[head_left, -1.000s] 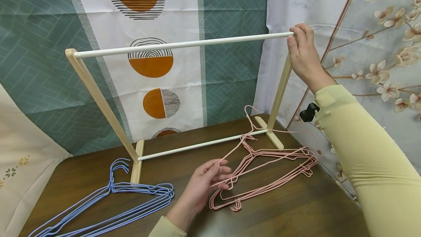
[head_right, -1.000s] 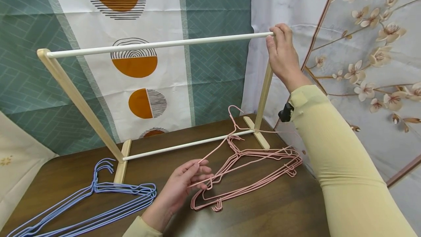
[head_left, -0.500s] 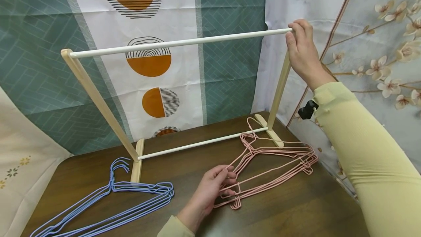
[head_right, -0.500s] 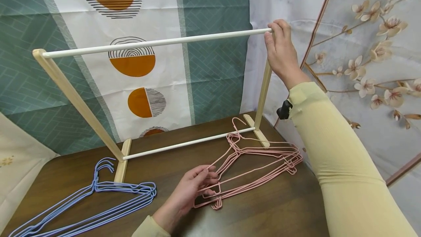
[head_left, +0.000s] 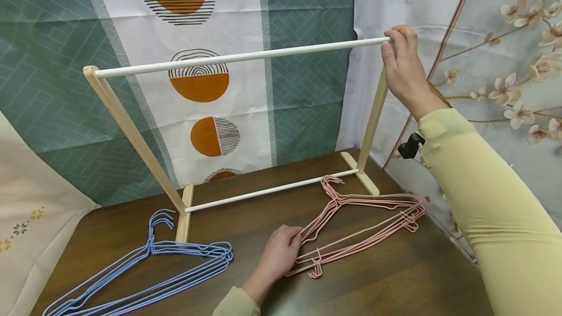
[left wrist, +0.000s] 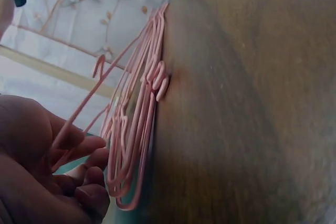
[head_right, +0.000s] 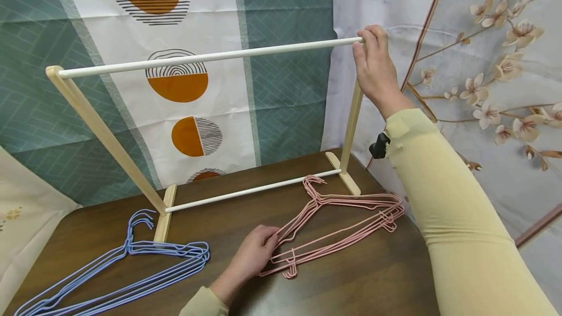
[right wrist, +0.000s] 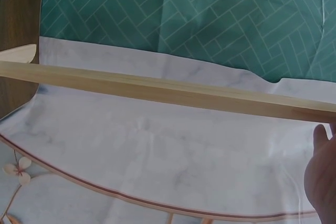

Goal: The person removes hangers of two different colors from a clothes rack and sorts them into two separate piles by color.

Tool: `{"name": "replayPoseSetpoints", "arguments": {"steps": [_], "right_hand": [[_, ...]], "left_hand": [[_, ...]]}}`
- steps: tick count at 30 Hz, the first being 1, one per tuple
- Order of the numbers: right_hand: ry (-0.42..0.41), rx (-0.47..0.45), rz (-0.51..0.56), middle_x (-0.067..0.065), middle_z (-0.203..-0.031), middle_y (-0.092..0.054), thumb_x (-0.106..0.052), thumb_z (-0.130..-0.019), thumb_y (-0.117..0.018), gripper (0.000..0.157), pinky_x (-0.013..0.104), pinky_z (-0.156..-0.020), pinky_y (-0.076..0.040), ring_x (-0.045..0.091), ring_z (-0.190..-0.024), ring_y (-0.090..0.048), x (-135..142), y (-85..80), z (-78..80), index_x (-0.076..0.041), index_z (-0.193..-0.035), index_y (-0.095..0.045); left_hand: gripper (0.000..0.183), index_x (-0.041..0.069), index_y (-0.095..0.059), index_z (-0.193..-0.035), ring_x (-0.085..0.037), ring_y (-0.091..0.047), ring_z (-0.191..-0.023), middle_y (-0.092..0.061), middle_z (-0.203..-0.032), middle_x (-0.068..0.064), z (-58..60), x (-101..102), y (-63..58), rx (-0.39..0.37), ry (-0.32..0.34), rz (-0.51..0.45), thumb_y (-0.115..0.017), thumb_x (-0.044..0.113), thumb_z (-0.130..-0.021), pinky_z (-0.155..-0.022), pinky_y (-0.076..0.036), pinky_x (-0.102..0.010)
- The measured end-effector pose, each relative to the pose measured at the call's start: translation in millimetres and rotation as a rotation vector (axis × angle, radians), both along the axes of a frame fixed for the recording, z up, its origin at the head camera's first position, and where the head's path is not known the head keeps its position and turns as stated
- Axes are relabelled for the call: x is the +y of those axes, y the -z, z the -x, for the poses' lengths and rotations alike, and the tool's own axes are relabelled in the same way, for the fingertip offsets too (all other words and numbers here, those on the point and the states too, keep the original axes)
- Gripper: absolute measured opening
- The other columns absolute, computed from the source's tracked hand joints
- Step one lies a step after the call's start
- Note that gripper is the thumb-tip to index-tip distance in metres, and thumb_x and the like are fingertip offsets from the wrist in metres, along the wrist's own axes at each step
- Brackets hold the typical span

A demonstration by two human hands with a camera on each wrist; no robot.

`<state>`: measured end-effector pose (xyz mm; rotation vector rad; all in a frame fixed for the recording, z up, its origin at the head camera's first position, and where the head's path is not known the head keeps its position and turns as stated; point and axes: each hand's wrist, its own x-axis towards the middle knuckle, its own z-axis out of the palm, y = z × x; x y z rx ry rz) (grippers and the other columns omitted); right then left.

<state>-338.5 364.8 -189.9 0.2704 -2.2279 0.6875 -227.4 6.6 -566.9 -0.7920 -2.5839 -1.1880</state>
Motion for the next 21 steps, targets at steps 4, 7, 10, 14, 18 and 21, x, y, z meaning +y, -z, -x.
{"name": "replayPoseSetpoints", "arguments": {"steps": [4, 7, 10, 14, 18, 21], "right_hand": [[-0.001, 0.0, 0.003, 0.015, -0.169, -0.026, -0.032, -0.122, -0.034, 0.052, 0.049, -0.115, -0.038, 0.035, -0.141, -0.042, -2, 0.8, 3.2, 0.002, -0.161, -0.042], [0.008, -0.017, 0.014, 0.012, -0.174, -0.022, -0.033, -0.122, -0.033, 0.055, 0.047, -0.121, -0.036, 0.031, -0.149, -0.04, -2, 1.4, 5.8, -0.001, -0.167, -0.038], [0.024, -0.011, 0.015, 0.01, -0.178, -0.017, -0.034, -0.122, -0.034, 0.058, 0.042, -0.13, -0.028, 0.024, -0.161, -0.029, -2, 5.9, 7.0, -0.004, -0.172, -0.032], [0.067, 0.058, 0.0, 0.009, -0.18, -0.017, -0.034, -0.122, -0.038, 0.058, 0.04, -0.133, -0.021, 0.021, -0.166, -0.018, -3, 20.9, 0.7, -0.006, -0.172, -0.033], [0.075, 0.143, -0.046, 0.015, -0.178, -0.025, -0.03, -0.121, -0.042, 0.056, 0.045, -0.134, -0.02, 0.029, -0.166, -0.02, -8, 44.1, -6.9, -0.001, -0.169, -0.039], [0.045, 0.169, -0.098, 0.022, -0.175, -0.03, -0.026, -0.12, -0.045, 0.054, 0.048, -0.135, -0.018, 0.036, -0.166, -0.021, -15, 65.7, -11.4, 0.004, -0.165, -0.042]], "left_hand": [[0.022, 0.015, -0.084, -0.119, -0.016, -0.067, -0.1, -0.072, -0.106, 0.006, -3.1, -4, -9.9, -0.068, 0.021, 0.011, -0.067, 0.016, -0.105, -0.089, -0.056, -0.043], [0.024, 0.011, -0.081, -0.125, -0.023, -0.064, -0.107, -0.07, -0.113, -0.001, -10.8, -8, -34.2, -0.166, 0.027, 0.019, -0.069, 0.016, -0.105, -0.093, -0.054, -0.049], [0.028, 0.008, -0.079, -0.13, -0.031, -0.062, -0.111, -0.068, -0.118, -0.008, -18.7, -13, -61.7, -0.191, 0.001, 0.041, -0.071, 0.016, -0.104, -0.094, -0.052, -0.053], [0.03, 0.008, -0.076, -0.134, -0.036, -0.06, -0.113, -0.066, -0.124, -0.014, -24.3, -23, -89.3, -0.141, -0.054, 0.08, -0.072, 0.014, -0.105, -0.091, -0.053, -0.055], [0.032, 0.009, -0.076, -0.136, -0.036, -0.058, -0.117, -0.064, -0.132, -0.016, -19.4, -33, -96.2, -0.079, -0.118, 0.104, -0.074, 0.014, -0.105, -0.091, -0.054, -0.054], [0.032, 0.008, -0.075, -0.136, -0.038, -0.057, -0.122, -0.062, -0.138, -0.018, -15.4, -42, -100.0, -0.039, -0.164, 0.114, -0.074, 0.014, -0.105, -0.093, -0.054, -0.056]]}}
